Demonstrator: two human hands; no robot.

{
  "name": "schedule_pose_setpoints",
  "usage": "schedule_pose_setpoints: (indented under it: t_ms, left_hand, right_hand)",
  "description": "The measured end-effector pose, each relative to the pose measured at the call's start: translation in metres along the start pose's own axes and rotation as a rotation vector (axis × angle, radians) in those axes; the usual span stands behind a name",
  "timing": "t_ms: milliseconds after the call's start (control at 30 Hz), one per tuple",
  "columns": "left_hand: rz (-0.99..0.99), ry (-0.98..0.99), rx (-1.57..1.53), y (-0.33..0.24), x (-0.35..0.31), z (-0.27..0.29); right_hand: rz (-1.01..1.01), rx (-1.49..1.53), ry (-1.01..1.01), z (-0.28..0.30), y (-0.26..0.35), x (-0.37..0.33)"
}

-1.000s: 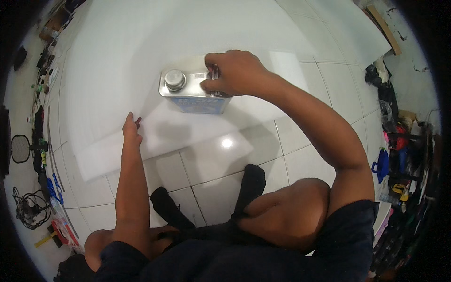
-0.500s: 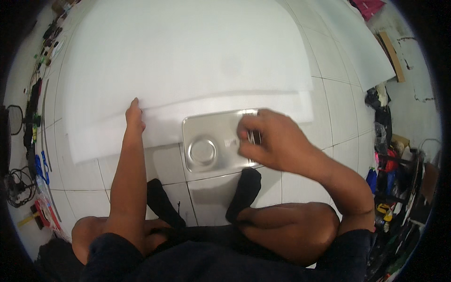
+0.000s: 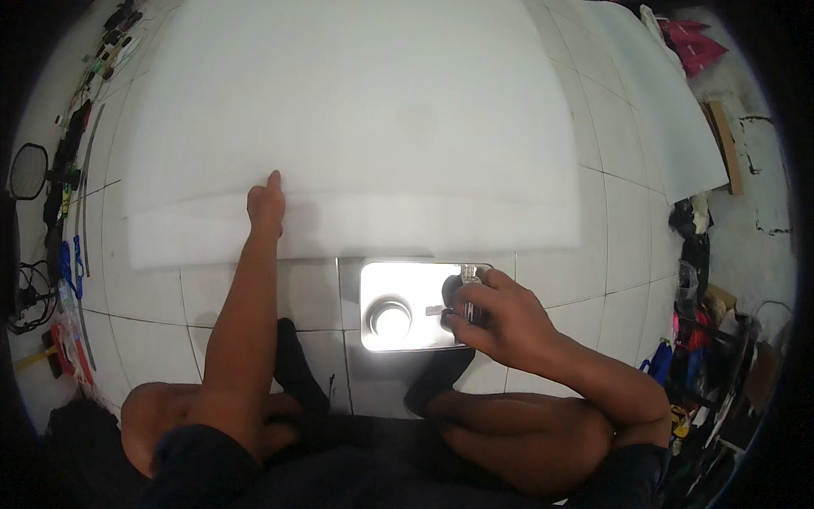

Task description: The person unrolls a large sheet of white foam padding on the floor, marks it using a metal container as a guide, and cuts it into a strip using shears.

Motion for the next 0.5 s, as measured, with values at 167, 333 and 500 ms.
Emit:
schedule_pose_setpoints:
  t_ms: [167, 333, 500]
  left_hand:
    - [-0.158, -0.047, 0.083, -0.002, -0.001, -0.016]
    - [-0.189, -0.127, 0.125, 0.057, 0.052, -0.02]
    - [-0.28, -0.172, 0.138, 0.04, 0.008, -0.006]
  right_hand:
    - [0.041, 0.0, 0.215, -0.002, 0.001, -0.005]
    - [0.083, 0.043, 0.431, 0.053, -0.004, 0.01]
    - [-0.097, 0.231, -0.762, 0.276, -0.165, 0.021]
Point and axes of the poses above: each hand's wrist, its own x-axis towards the middle knuckle, its own z-axis out of the back of the hand, y = z × x, the point moved 10 cm from there along x, towards the middle knuckle, and after that the axes turned 10 degrees about x, right-handed, at the moved point
